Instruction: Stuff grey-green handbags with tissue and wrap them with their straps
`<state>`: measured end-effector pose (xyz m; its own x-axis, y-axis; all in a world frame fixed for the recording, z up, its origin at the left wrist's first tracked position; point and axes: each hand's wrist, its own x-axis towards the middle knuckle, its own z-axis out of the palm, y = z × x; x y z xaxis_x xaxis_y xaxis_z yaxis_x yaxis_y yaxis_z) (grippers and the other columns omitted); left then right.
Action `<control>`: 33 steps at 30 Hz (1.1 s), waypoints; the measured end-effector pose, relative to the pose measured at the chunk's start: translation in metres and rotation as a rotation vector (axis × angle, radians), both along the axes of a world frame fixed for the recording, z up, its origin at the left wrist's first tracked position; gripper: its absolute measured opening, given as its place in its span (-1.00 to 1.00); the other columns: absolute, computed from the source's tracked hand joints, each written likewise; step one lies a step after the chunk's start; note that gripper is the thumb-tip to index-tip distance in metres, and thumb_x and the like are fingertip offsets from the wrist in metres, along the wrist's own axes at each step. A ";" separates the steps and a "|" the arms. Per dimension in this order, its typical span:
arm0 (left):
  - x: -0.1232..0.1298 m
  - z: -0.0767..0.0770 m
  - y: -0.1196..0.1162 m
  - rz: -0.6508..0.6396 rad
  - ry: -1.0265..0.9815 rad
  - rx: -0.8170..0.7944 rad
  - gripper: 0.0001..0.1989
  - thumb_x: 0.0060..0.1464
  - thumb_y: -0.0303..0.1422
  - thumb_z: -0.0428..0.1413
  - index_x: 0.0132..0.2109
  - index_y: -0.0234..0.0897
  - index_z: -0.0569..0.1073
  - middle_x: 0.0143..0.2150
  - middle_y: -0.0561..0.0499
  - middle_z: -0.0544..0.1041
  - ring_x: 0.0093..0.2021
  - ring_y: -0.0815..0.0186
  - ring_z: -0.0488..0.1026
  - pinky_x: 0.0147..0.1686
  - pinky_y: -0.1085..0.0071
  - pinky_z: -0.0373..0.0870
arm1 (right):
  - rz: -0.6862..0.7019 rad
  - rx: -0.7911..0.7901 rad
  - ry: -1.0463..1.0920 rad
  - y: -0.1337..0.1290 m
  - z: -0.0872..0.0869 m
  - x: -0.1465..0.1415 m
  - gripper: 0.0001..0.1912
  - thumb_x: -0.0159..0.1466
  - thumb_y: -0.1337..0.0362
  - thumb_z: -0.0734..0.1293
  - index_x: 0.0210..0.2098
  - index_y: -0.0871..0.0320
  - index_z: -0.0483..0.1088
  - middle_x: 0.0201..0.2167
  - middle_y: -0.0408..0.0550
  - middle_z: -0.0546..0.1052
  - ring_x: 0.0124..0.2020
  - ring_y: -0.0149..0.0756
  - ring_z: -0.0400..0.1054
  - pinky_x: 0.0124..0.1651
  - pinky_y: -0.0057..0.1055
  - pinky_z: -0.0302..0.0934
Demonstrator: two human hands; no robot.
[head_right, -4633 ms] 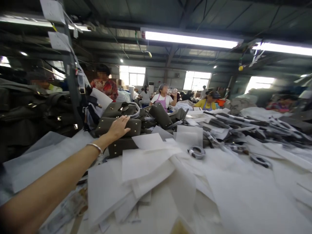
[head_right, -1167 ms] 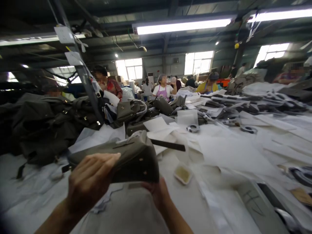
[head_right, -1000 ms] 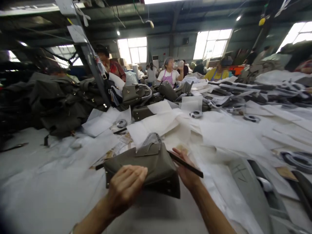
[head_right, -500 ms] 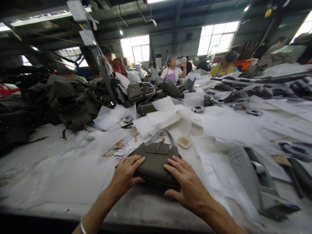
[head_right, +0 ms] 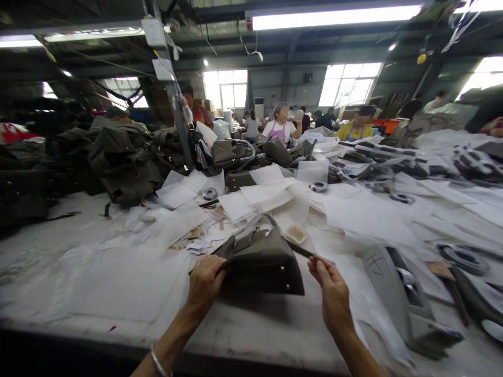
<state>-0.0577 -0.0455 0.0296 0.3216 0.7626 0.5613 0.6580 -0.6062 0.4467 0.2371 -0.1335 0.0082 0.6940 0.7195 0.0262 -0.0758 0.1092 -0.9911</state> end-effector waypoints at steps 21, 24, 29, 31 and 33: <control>0.030 0.009 -0.085 -0.536 0.084 -0.313 -0.73 0.24 -0.32 0.05 0.05 -0.20 0.49 0.04 -0.12 0.54 0.11 0.13 0.42 0.16 0.16 0.27 | 0.722 -0.247 -1.501 -0.018 0.045 -0.058 -0.21 0.10 0.32 0.41 0.32 0.10 0.22 0.30 0.13 0.28 0.27 0.07 0.21 0.29 0.09 0.12; 0.016 0.022 -0.039 -0.343 0.402 0.091 -0.45 0.15 -0.29 0.18 0.26 -0.23 0.28 0.27 -0.17 0.37 0.34 0.05 0.18 0.31 -0.01 0.04 | 0.739 -0.215 -1.558 -0.022 0.039 -0.065 -0.22 0.07 0.46 0.36 0.29 0.13 0.24 0.26 0.13 0.33 0.22 0.04 0.27 0.27 0.05 0.17; 0.009 0.009 -0.009 -0.298 0.510 0.197 -0.72 0.21 -0.49 0.05 0.05 -0.28 0.44 0.04 -0.12 0.55 0.07 0.20 0.45 0.11 0.20 0.29 | 0.796 -0.187 -1.564 -0.022 0.049 -0.069 -0.29 0.08 0.55 0.26 0.23 0.13 0.31 0.19 0.07 0.42 0.16 -0.07 0.34 0.23 -0.07 0.22; 0.010 0.006 -0.021 -0.322 0.525 0.218 -0.80 0.23 -0.53 0.00 -0.08 -0.29 0.47 -0.14 -0.08 0.59 -0.11 0.24 0.51 -0.08 0.29 0.38 | 0.810 -0.208 -1.547 -0.023 0.057 -0.065 -0.28 0.06 0.51 0.29 0.23 0.12 0.31 0.17 0.08 0.44 0.14 -0.05 0.35 0.24 -0.04 0.20; 0.010 0.008 -0.040 -0.347 0.551 0.239 -0.85 0.24 -0.50 0.00 -0.14 -0.30 0.47 -0.26 -0.03 0.57 -0.23 0.24 0.50 -0.20 0.31 0.40 | 0.827 -0.230 -1.534 -0.024 0.063 -0.059 -0.21 0.00 0.47 0.34 0.25 0.12 0.28 0.20 0.11 0.40 0.19 0.01 0.31 0.27 0.03 0.14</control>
